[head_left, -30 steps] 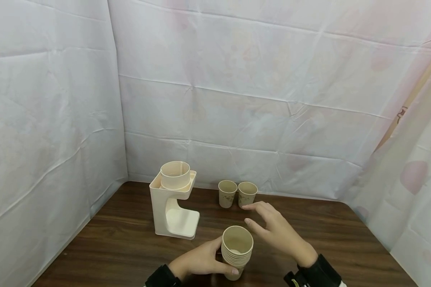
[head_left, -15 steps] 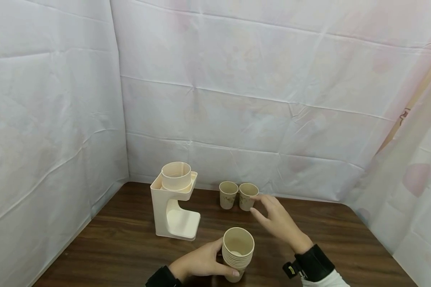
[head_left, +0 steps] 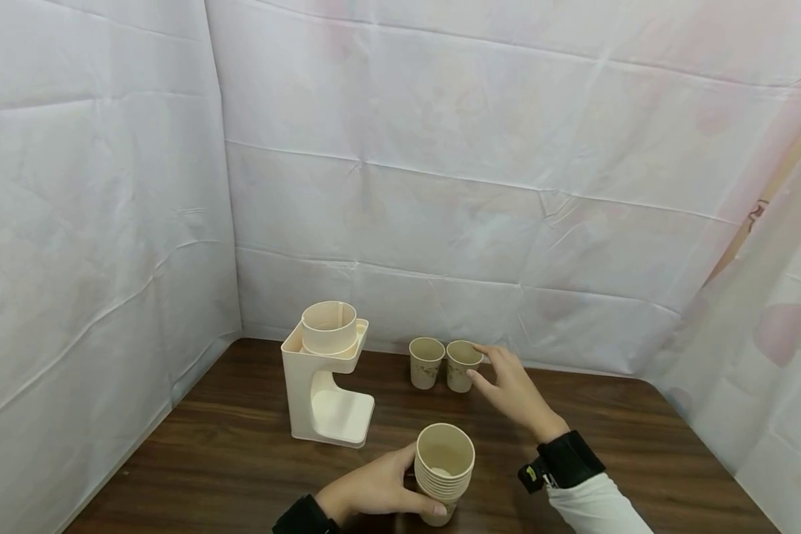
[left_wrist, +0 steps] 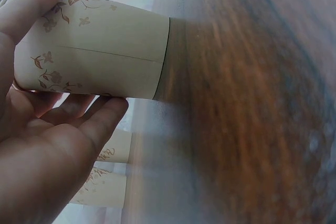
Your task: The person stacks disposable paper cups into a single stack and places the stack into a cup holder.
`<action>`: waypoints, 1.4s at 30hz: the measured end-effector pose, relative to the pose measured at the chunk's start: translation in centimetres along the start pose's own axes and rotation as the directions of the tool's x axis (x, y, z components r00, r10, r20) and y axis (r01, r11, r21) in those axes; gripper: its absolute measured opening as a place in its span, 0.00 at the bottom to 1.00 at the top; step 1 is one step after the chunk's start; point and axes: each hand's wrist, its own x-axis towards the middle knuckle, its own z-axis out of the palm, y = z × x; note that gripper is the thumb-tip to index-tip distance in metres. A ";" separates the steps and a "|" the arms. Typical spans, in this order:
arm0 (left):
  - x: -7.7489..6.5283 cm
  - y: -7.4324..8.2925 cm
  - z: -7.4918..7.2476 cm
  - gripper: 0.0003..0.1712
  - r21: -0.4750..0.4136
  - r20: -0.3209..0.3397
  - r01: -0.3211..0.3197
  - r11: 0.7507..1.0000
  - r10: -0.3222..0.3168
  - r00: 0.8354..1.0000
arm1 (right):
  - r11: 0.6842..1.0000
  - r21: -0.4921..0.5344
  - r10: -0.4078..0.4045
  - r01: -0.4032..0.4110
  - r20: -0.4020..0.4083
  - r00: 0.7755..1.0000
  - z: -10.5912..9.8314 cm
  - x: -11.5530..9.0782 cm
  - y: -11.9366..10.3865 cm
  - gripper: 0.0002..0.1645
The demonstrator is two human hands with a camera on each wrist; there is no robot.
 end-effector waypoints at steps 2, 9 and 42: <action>0.0 0.0 0.0 0.42 -0.002 0.006 -0.001 1.000 0.001 1.000 | 1.000 -0.008 0.024 -0.023 0.020 1.000 0.3 0.3 0.4 0.32; 0.0 0.0 0.0 0.42 -0.026 0.019 -0.002 1.000 0.003 1.000 | 0.997 -0.020 0.070 -0.069 0.038 0.997 1.6 1.2 1.8 0.35; 0.0 0.0 -0.2 0.42 0.005 0.000 0.020 1.000 -0.020 1.000 | 0.969 -0.034 0.247 -0.246 0.212 0.945 3.8 5.4 3.4 0.44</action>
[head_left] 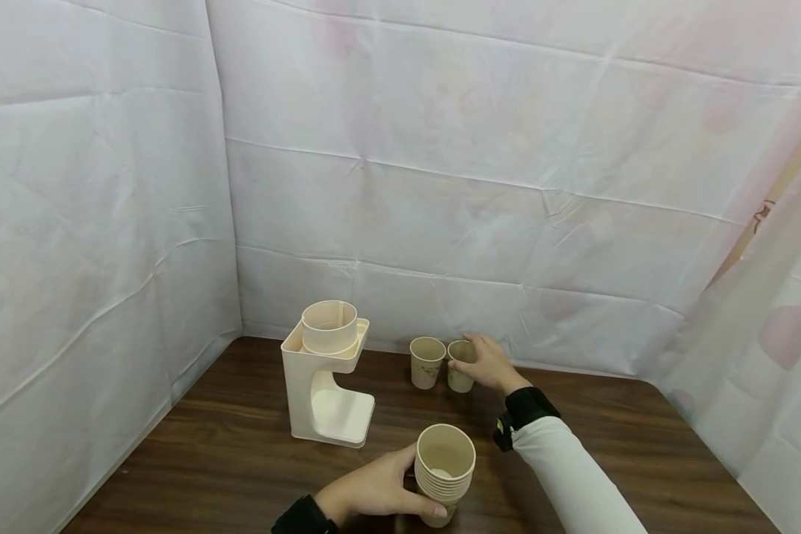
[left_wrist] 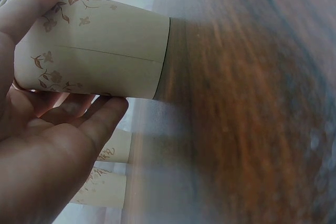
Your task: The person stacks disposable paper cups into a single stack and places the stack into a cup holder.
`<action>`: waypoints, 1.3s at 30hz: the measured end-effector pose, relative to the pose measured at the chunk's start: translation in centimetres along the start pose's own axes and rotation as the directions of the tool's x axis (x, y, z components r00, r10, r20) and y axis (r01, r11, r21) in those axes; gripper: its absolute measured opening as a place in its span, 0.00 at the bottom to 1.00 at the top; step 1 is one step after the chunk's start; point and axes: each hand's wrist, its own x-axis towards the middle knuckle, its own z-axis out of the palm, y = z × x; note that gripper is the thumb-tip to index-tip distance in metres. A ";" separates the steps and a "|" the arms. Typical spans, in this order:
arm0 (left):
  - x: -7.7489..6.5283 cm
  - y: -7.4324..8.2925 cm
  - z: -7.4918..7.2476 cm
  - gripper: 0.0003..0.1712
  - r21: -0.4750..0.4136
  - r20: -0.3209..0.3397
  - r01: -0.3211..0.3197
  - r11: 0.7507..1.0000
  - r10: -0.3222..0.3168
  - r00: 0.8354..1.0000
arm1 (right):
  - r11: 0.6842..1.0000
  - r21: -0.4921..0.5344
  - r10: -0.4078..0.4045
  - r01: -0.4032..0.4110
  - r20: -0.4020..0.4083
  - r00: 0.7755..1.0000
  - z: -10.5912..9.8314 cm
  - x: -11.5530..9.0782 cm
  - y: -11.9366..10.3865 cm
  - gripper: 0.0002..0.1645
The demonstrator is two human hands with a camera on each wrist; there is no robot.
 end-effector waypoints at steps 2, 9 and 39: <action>0.0 0.0 0.0 0.42 -0.008 0.002 -0.002 1.000 0.002 1.000 | 1.000 -0.017 0.003 -0.003 0.015 1.000 -0.1 0.1 -0.1 0.44; 0.1 0.0 0.1 0.41 -0.025 0.003 -0.008 1.000 0.008 1.000 | 0.999 -0.050 0.013 -0.010 0.052 0.999 -0.2 0.5 -0.2 0.44; 0.1 0.0 0.0 0.41 0.000 -0.008 -0.011 1.000 0.011 1.000 | 1.000 -0.007 0.015 -0.015 0.073 0.997 -0.7 0.9 -1.0 0.34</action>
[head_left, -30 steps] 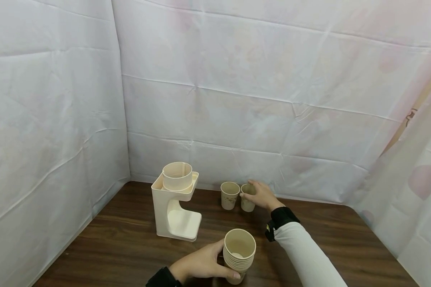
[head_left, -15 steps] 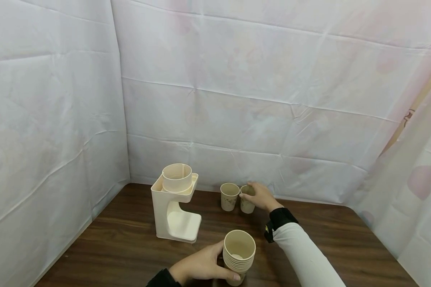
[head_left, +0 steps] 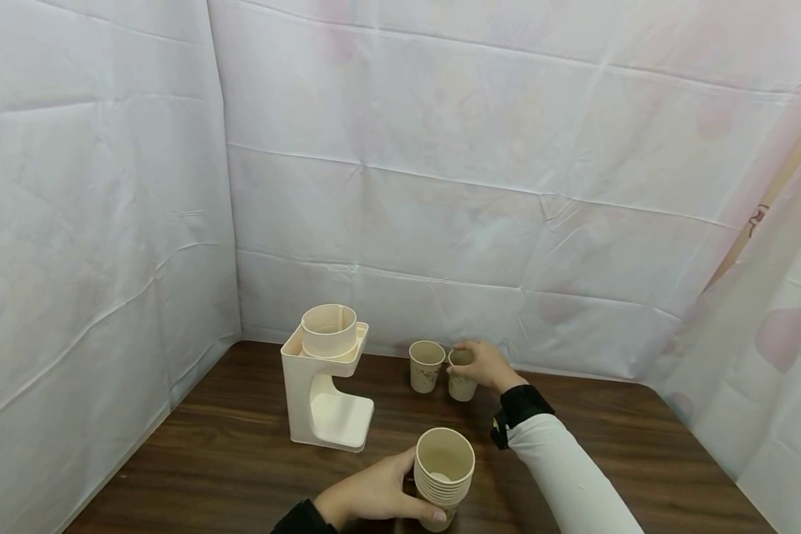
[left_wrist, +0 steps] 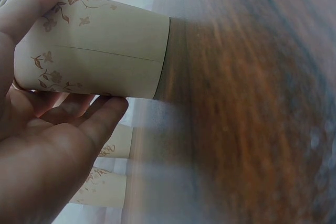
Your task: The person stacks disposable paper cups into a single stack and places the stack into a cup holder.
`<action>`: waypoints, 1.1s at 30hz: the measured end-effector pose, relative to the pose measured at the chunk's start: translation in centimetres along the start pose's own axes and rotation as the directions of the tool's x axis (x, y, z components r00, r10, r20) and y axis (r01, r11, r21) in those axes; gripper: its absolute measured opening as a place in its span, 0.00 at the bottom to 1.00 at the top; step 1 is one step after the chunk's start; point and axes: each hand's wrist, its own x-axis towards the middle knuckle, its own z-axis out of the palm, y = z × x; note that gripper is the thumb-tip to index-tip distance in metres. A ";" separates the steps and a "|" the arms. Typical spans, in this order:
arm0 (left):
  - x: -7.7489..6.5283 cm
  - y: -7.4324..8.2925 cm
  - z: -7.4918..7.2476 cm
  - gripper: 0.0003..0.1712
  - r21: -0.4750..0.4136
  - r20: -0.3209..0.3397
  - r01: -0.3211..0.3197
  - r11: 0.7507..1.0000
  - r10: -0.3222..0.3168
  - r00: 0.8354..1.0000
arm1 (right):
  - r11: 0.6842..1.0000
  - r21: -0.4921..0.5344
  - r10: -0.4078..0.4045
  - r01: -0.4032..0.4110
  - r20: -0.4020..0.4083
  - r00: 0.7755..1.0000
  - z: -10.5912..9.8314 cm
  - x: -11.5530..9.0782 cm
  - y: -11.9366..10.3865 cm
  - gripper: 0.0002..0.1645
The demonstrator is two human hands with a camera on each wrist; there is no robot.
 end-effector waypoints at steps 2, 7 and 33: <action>0.0 0.0 0.0 0.41 0.000 0.002 -0.002 1.000 0.002 1.000 | 1.000 -0.003 -0.009 0.009 -0.015 1.000 0.1 -0.1 0.1 0.33; 0.1 -0.2 0.0 0.41 -0.017 0.013 0.000 1.000 0.001 1.000 | 0.999 -0.030 -0.031 0.029 -0.075 0.997 0.6 -0.5 0.7 0.32; 0.1 0.3 0.1 0.40 -0.009 0.012 -0.034 0.999 0.034 0.999 | 0.988 0.093 -0.095 0.127 -0.287 0.953 -1.8 -7.2 -1.7 0.31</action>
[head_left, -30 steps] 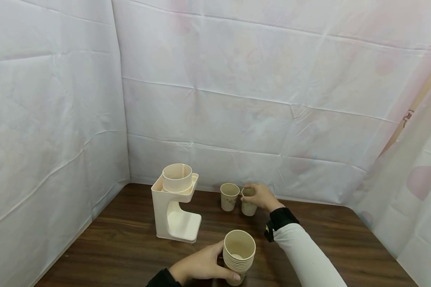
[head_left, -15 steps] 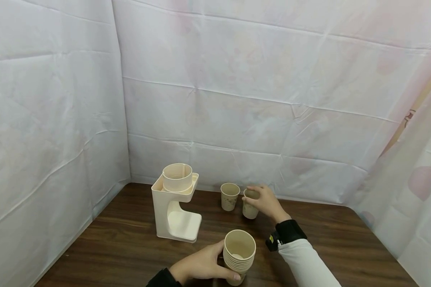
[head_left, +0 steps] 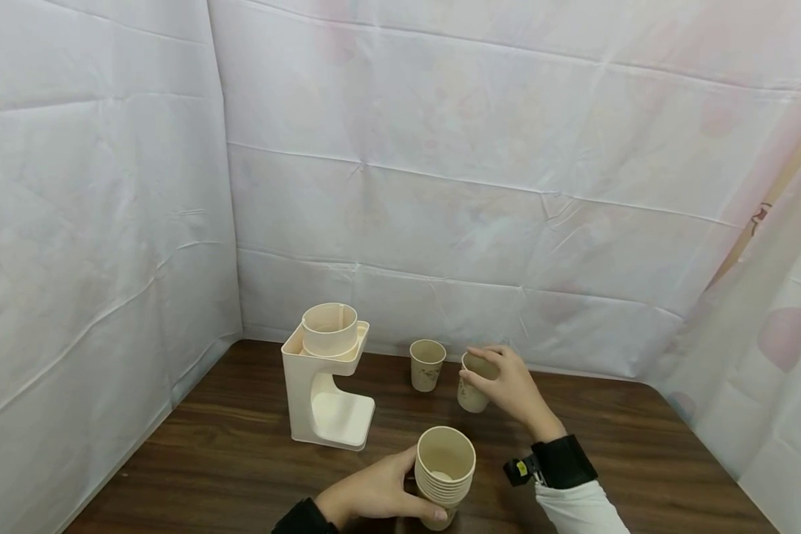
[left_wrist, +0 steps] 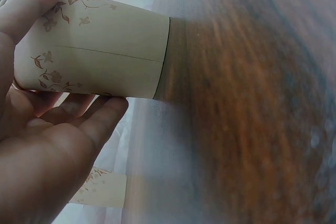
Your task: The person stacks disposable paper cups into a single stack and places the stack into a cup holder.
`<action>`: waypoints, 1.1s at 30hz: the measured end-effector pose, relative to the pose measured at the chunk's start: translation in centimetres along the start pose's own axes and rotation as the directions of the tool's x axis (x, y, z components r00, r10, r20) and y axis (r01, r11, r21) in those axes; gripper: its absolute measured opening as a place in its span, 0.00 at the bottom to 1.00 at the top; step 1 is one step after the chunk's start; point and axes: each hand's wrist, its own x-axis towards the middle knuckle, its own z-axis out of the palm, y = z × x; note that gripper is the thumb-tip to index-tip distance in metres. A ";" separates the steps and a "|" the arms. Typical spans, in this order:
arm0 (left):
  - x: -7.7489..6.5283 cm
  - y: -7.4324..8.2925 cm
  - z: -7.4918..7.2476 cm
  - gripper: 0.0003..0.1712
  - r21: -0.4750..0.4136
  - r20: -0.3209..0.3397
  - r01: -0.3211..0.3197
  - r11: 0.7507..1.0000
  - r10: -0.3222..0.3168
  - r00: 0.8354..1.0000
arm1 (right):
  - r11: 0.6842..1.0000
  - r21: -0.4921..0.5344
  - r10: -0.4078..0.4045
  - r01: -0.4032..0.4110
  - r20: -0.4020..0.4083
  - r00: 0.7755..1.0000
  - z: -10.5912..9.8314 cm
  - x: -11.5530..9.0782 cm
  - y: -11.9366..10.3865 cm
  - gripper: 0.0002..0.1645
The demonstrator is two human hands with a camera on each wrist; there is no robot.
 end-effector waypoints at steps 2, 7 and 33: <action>0.0 0.0 0.0 0.40 0.002 -0.002 0.005 1.000 -0.005 1.000 | 1.000 0.009 -0.006 0.007 -0.016 1.000 -0.4 -0.3 -0.4 0.30; 0.0 0.0 -0.1 0.40 0.009 -0.013 0.028 1.000 -0.028 1.000 | 1.000 0.016 -0.018 0.018 -0.029 0.999 -1.2 -1.0 -1.3 0.30; -0.1 -0.1 0.0 0.39 0.011 -0.014 0.034 0.999 -0.034 0.999 | 0.981 0.104 -0.158 0.164 -0.065 0.985 -6.0 -3.8 -7.6 0.29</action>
